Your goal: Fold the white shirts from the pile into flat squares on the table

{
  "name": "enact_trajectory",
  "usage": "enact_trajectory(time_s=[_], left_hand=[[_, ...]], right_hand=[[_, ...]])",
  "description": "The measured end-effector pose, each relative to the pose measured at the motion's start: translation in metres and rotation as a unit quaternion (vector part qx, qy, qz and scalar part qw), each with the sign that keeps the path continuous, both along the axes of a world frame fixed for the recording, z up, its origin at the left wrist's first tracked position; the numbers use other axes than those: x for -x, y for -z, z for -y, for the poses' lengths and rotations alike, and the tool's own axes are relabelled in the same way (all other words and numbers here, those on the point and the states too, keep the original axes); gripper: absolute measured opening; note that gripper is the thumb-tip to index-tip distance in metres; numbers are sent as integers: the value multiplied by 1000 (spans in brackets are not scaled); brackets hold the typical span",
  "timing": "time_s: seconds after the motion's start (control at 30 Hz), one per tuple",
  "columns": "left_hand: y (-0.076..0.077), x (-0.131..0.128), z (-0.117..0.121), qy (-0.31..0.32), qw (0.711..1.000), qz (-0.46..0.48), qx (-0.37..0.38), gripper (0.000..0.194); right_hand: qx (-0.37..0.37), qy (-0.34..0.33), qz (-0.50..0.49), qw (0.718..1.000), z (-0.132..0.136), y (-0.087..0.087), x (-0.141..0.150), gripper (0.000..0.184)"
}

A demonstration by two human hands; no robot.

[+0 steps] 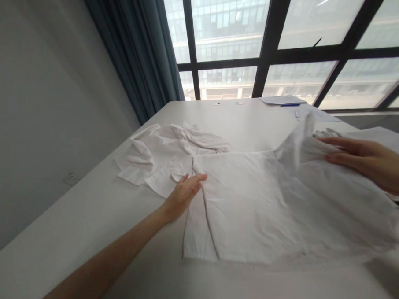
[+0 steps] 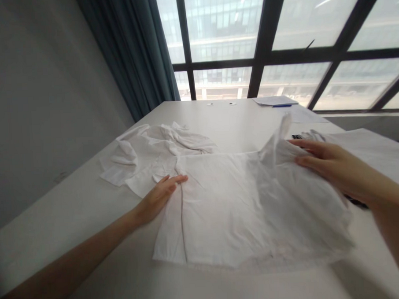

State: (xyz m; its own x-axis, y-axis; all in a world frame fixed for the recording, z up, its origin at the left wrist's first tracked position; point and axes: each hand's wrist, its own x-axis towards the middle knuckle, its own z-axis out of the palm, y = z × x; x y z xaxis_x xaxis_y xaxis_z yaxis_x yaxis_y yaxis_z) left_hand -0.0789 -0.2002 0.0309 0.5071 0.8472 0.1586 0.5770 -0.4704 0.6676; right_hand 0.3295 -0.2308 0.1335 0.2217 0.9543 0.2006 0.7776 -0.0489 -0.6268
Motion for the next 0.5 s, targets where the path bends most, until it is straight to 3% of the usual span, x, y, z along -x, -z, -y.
enact_trajectory(time_s=[0.07, 0.13, 0.3, 0.4, 0.5], left_hand=[[-8, -4, -10, -19, 997, 69, 30, 61], [-16, -8, -25, -29, 988, 130, 79, 68], [-26, -21, -72, -25, 934, 277, 223, 84], [-26, -25, -91, -31, 922, 331, 197, 75], [-22, -22, -100, -84, 943, 297, 127, 61]], right_hand=[[45, -80, -58, 994, -2, -10, 35, 46], [76, -152, -21, 985, -2, -17, 73, 47], [27, -299, -21, 954, -2, -9, 160, 52], [45, -328, -36, 943, -4, 12, 192, 55], [76, -360, -47, 929, -3, 36, 205, 53]])
